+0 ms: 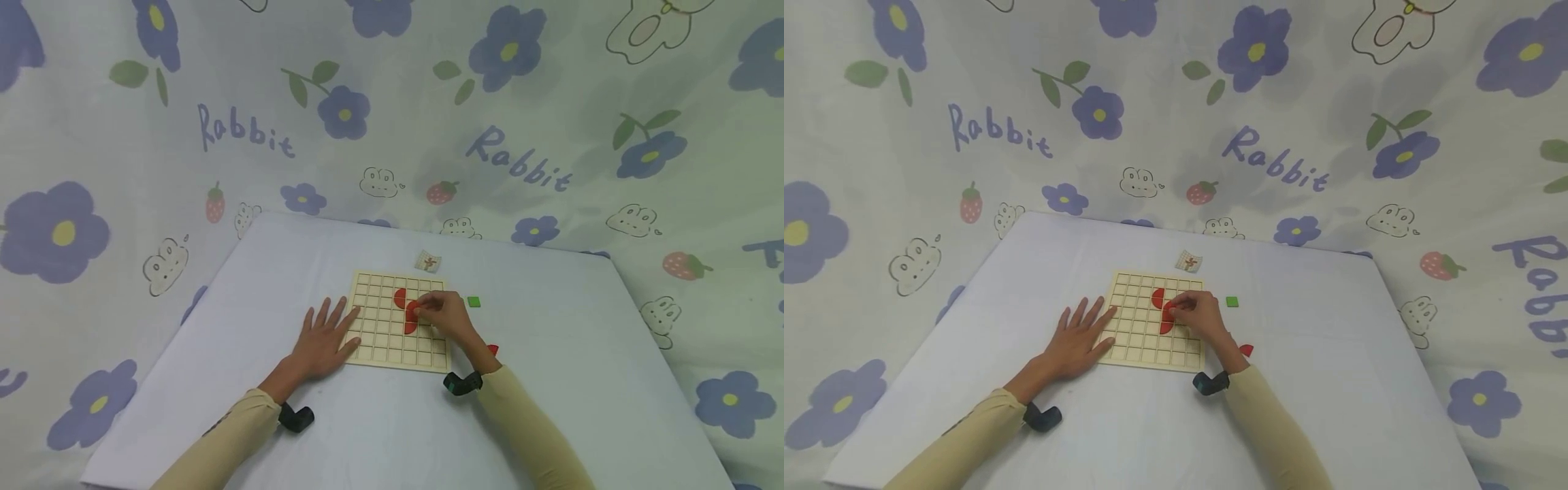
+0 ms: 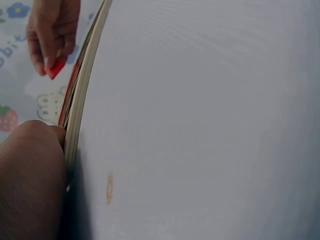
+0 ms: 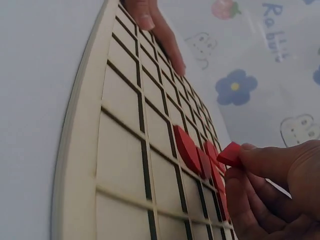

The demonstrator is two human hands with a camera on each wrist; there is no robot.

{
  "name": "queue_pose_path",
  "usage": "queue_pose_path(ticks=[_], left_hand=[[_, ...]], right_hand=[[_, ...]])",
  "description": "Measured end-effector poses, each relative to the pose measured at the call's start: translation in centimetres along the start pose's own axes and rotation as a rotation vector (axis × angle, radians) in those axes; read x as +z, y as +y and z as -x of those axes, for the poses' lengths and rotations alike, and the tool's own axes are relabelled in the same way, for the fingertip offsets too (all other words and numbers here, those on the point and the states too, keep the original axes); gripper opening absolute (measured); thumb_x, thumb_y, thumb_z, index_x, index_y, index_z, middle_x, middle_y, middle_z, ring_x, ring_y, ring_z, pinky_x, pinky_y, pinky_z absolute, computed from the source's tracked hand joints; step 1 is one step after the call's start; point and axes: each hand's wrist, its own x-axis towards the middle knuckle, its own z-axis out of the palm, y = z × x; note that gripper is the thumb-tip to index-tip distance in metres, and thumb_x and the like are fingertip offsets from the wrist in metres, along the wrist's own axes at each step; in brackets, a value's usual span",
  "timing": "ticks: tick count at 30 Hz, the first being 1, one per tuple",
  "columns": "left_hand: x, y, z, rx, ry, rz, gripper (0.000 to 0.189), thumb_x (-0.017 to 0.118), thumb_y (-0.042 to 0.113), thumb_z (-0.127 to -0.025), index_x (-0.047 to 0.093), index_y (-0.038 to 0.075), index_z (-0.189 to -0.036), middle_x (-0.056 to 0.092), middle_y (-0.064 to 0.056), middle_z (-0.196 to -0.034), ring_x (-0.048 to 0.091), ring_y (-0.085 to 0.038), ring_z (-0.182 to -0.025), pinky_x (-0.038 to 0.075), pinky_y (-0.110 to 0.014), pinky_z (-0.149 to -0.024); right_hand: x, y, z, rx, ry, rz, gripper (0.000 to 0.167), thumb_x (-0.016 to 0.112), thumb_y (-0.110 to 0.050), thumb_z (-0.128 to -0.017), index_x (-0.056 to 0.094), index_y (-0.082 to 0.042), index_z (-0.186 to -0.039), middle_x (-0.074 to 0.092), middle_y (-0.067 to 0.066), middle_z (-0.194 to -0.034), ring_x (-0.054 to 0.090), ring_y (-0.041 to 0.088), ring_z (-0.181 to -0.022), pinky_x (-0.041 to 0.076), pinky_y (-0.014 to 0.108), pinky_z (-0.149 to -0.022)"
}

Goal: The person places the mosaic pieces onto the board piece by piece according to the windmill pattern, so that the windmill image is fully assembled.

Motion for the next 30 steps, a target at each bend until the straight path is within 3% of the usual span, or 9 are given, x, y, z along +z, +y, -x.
queue_pose_path(ticks=[12,15,19,21,26,30], left_hand=[[0.0,0.3,0.2,-0.008,-0.004,-0.002,0.065,0.038,0.052,-0.102,0.029,0.018,-0.157,0.015,-0.014,-0.162,0.006,-0.043,-0.146,0.007,-0.065,-0.110],[0.0,0.4,0.3,-0.012,-0.006,-0.005,0.065,0.038,0.052,-0.102,0.029,0.017,-0.157,0.016,-0.015,-0.162,0.007,-0.043,-0.146,0.007,-0.065,-0.110],[-0.1,0.5,0.4,-0.016,-0.006,-0.007,0.065,0.038,0.052,-0.102,0.029,0.017,-0.156,0.017,-0.015,-0.162,0.007,-0.043,-0.146,0.007,-0.065,-0.110],[-0.1,0.4,0.4,-0.017,-0.002,-0.006,0.065,0.038,0.052,-0.102,0.030,0.017,-0.156,0.017,-0.015,-0.162,0.007,-0.043,-0.146,0.008,-0.065,-0.110],[0.0,0.3,0.4,-0.017,0.002,0.003,0.065,0.038,0.052,-0.102,0.030,0.017,-0.156,0.017,-0.015,-0.162,0.007,-0.043,-0.146,0.007,-0.065,-0.110],[0.0,0.4,0.3,-0.008,0.002,0.006,0.065,0.038,0.052,-0.102,0.031,0.016,-0.156,0.017,-0.016,-0.161,0.008,-0.044,-0.146,0.007,-0.066,-0.110]], right_hand=[[2.7,-1.7,-1.1,-0.119,-0.013,0.150,0.009,0.079,-0.014,-0.085,0.078,-0.007,-0.091,0.072,-0.003,-0.082,0.065,0.011,-0.073,0.053,0.030,-0.066],[2.9,-1.9,-0.9,-0.142,0.001,0.265,0.011,0.080,-0.018,-0.084,0.078,-0.009,-0.091,0.070,-0.003,-0.085,0.063,0.012,-0.079,0.051,0.032,-0.073],[2.8,-2.2,-0.8,-0.188,-0.010,0.370,0.017,0.082,-0.019,-0.083,0.079,-0.008,-0.094,0.071,0.001,-0.090,0.063,0.017,-0.087,0.041,0.041,-0.098],[2.8,-2.3,-0.9,-0.234,-0.030,0.411,0.017,0.083,-0.018,-0.082,0.079,-0.007,-0.095,0.072,0.002,-0.091,0.064,0.018,-0.087,0.037,0.044,-0.103],[3.0,-1.9,-1.2,-0.384,-0.050,0.542,0.007,0.081,-0.015,-0.083,0.081,-0.011,-0.088,0.073,-0.002,-0.083,0.060,0.013,-0.073,0.043,0.037,-0.083],[3.2,-1.9,-1.1,-0.417,-0.030,0.618,0.008,0.080,-0.020,-0.083,0.081,-0.015,-0.089,0.071,-0.004,-0.082,0.051,0.016,-0.071,0.039,0.034,-0.069]])
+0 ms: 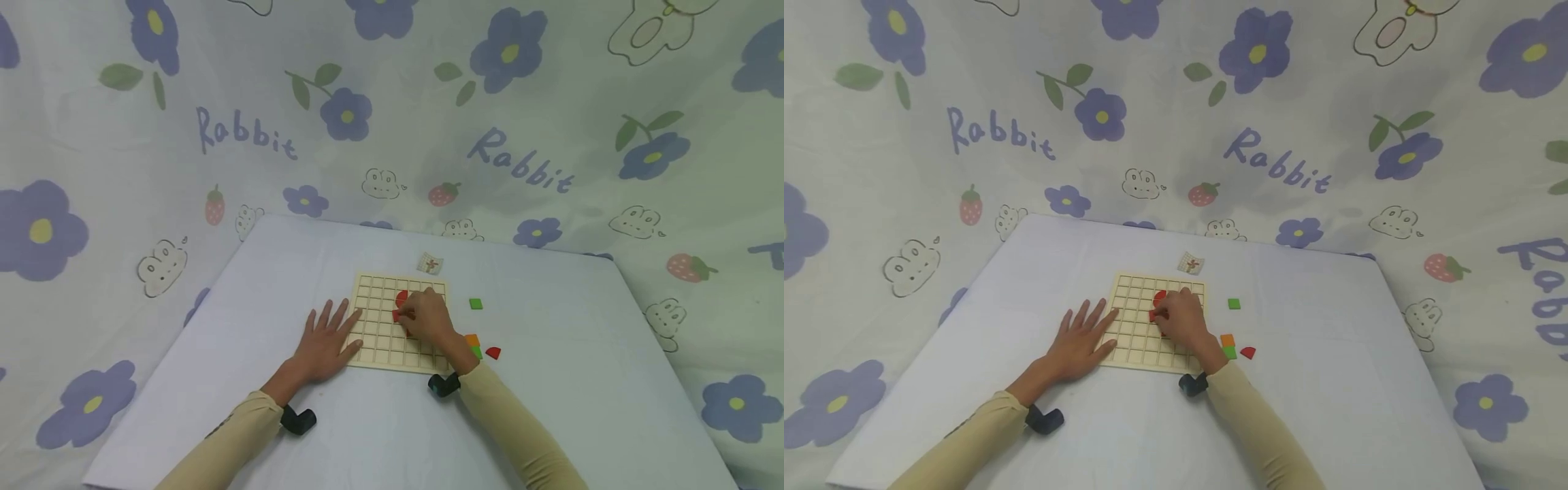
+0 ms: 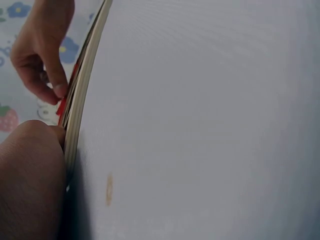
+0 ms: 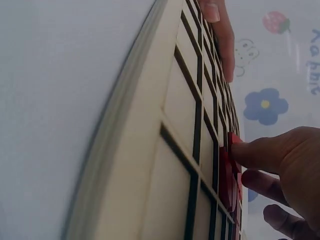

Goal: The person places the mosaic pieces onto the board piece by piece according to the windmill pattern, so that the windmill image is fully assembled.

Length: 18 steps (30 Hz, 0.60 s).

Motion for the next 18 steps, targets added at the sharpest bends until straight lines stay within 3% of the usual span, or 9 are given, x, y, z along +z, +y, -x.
queue_pose_path(ticks=[8,18], left_hand=[[-0.22,0.31,0.07,0.003,0.003,0.002,0.065,0.040,0.051,-0.102,0.031,0.017,-0.156,0.018,-0.016,-0.161,0.009,-0.044,-0.146,0.008,-0.066,-0.110],[0.05,0.04,0.06,0.010,0.019,-0.008,0.064,0.039,0.051,-0.102,0.031,0.017,-0.156,0.018,-0.015,-0.161,0.009,-0.044,-0.146,0.009,-0.066,-0.110]], right_hand=[[0.01,-0.55,0.45,0.003,-0.030,0.144,0.011,0.078,-0.032,-0.085,0.081,-0.022,-0.090,0.062,-0.004,-0.086,0.043,0.016,-0.074,0.035,0.033,-0.063],[0.25,-0.53,0.48,-0.008,-0.016,0.187,0.020,0.078,-0.036,-0.085,0.080,-0.021,-0.097,0.062,-0.003,-0.085,0.041,0.017,-0.072,0.032,0.032,-0.062]])
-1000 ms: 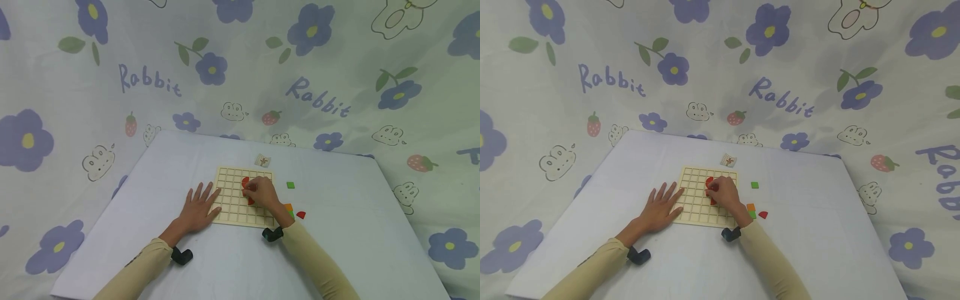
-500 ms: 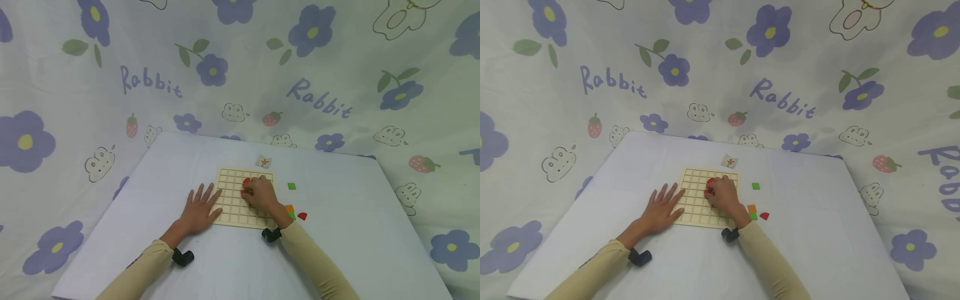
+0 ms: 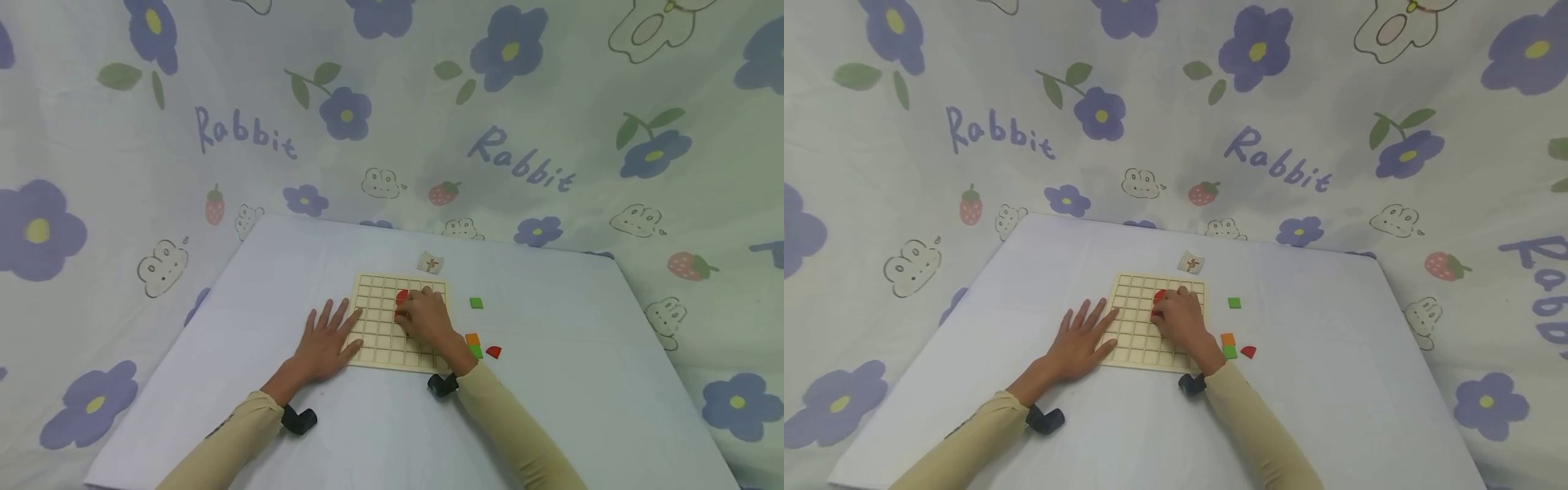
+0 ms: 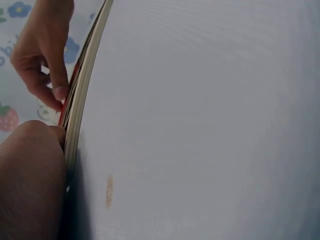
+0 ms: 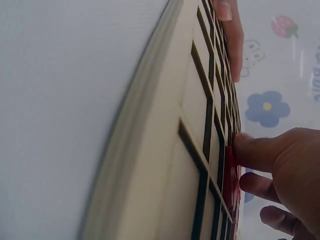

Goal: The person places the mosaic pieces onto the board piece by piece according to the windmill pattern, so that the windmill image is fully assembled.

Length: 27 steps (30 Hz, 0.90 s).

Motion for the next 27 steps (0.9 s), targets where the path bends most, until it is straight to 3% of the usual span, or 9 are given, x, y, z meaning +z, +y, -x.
queue_pose_path(ticks=[6,11,18,23,27], left_hand=[[0.0,0.2,0.0,-0.001,-0.015,-0.004,0.065,0.039,0.052,-0.102,0.030,0.017,-0.156,0.018,-0.015,-0.161,0.009,-0.044,-0.146,0.009,-0.066,-0.110],[-0.1,0.2,-0.1,-0.010,-0.006,-0.002,0.065,0.041,0.051,-0.101,0.031,0.017,-0.156,0.019,-0.015,-0.161,0.009,-0.044,-0.146,0.009,-0.066,-0.110],[-0.1,0.0,-0.3,-0.006,-0.011,0.009,0.066,0.040,0.052,-0.101,0.030,0.017,-0.156,0.017,-0.015,-0.162,0.006,-0.043,-0.146,0.006,-0.065,-0.110],[0.0,0.0,-0.2,-0.008,-0.007,0.015,0.066,0.042,0.052,-0.101,0.031,0.016,-0.156,0.017,-0.015,-0.162,0.007,-0.043,-0.146,0.007,-0.066,-0.110],[0.2,0.0,-0.1,-0.011,-0.006,-0.001,0.067,0.040,0.053,-0.101,0.030,0.017,-0.156,0.017,-0.015,-0.162,0.007,-0.043,-0.146,0.008,-0.066,-0.110]], right_hand=[[-0.6,1.2,1.1,0.030,0.023,-0.063,0.024,0.077,-0.036,-0.086,0.078,-0.019,-0.104,0.065,-0.002,-0.087,0.043,0.017,-0.071,0.035,0.034,-0.063],[-2.2,2.4,2.3,0.130,-0.001,-0.127,0.023,0.076,-0.031,-0.088,0.077,-0.015,-0.104,0.067,-0.002,-0.093,0.050,0.020,-0.080,0.040,0.038,-0.069],[-4.9,4.9,4.3,0.303,-0.157,-0.174,0.026,0.074,-0.032,-0.089,0.076,-0.013,-0.107,0.068,0.003,-0.101,0.060,0.024,-0.091,0.049,0.042,-0.076],[-7.4,7.2,6.2,0.505,-0.322,-0.226,0.032,0.077,-0.028,-0.086,0.072,-0.010,-0.112,0.067,0.011,-0.108,0.063,0.028,-0.093,0.053,0.044,-0.072],[-8.6,8.7,7.6,0.574,-0.430,-0.199,0.036,0.083,-0.023,-0.079,0.072,-0.008,-0.110,0.068,0.011,-0.105,0.063,0.026,-0.089,0.053,0.041,-0.068]])
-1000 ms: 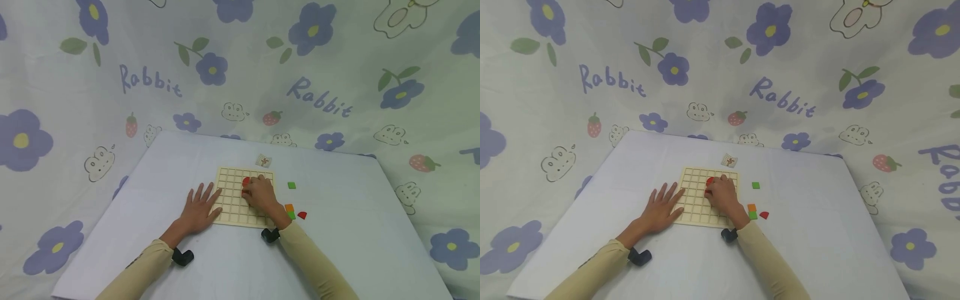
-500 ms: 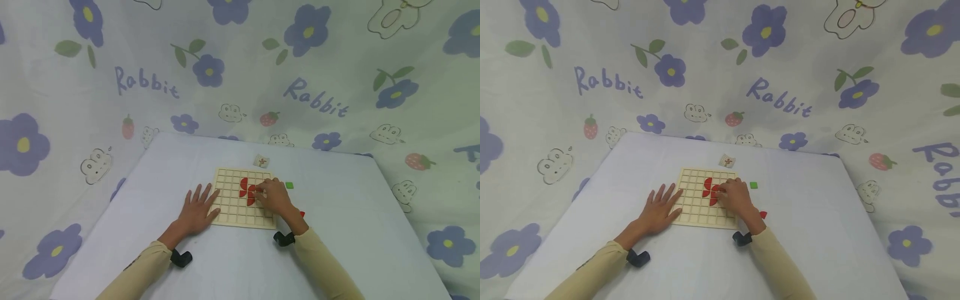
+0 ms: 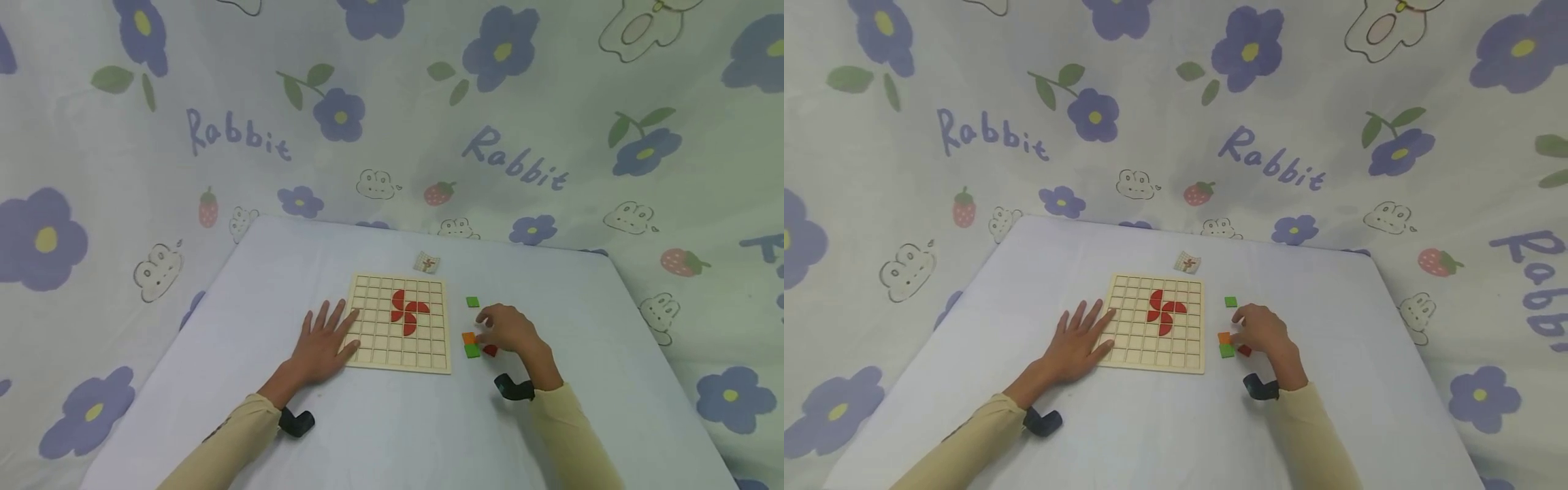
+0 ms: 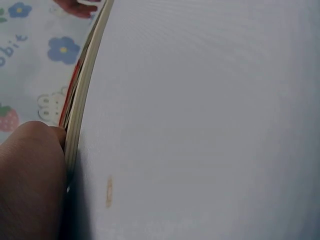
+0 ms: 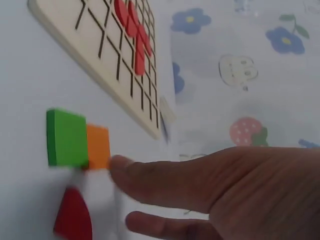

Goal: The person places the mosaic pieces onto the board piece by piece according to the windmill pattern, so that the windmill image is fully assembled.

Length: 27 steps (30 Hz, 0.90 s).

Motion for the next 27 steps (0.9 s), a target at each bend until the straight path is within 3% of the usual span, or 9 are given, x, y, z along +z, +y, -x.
queue_pose_path(ticks=[4,10,19,27], left_hand=[[0.0,0.1,0.1,-0.003,0.000,-0.007,0.067,0.040,0.054,-0.101,0.030,0.017,-0.156,0.018,-0.015,-0.162,0.007,-0.043,-0.146,0.009,-0.066,-0.110],[-0.1,0.1,0.3,-0.003,0.022,-0.009,0.067,0.041,0.054,-0.101,0.031,0.016,-0.156,0.020,-0.016,-0.161,0.010,-0.044,-0.146,0.011,-0.067,-0.109],[0.1,0.1,0.3,0.003,0.023,0.011,0.067,0.040,0.053,-0.101,0.031,0.016,-0.156,0.020,-0.016,-0.161,0.010,-0.045,-0.145,0.010,-0.067,-0.109],[-0.2,0.0,0.1,0.005,0.017,0.014,0.066,0.040,0.052,-0.101,0.032,0.015,-0.155,0.020,-0.016,-0.161,0.010,-0.045,-0.145,0.009,-0.067,-0.109]], right_hand=[[-0.1,1.5,0.8,0.001,-0.045,-0.003,0.034,0.088,-0.019,-0.072,0.072,-0.007,-0.100,0.067,0.007,-0.093,0.060,0.023,-0.080,0.051,0.039,-0.064],[0.7,2.4,0.6,-0.075,-0.036,-0.115,0.016,0.085,-0.010,-0.074,0.072,-0.010,-0.081,0.062,0.000,-0.075,0.056,0.019,-0.071,0.049,0.035,-0.064],[1.2,3.1,0.2,-0.087,-0.069,-0.219,0.015,0.083,-0.006,-0.075,0.072,-0.007,-0.084,0.060,0.001,-0.073,0.053,0.018,-0.070,0.046,0.033,-0.063],[1.7,2.8,0.0,-0.069,-0.095,-0.207,0.010,0.078,-0.004,-0.080,0.070,-0.009,-0.080,0.061,0.001,-0.075,0.053,0.019,-0.072,0.046,0.032,-0.066]])
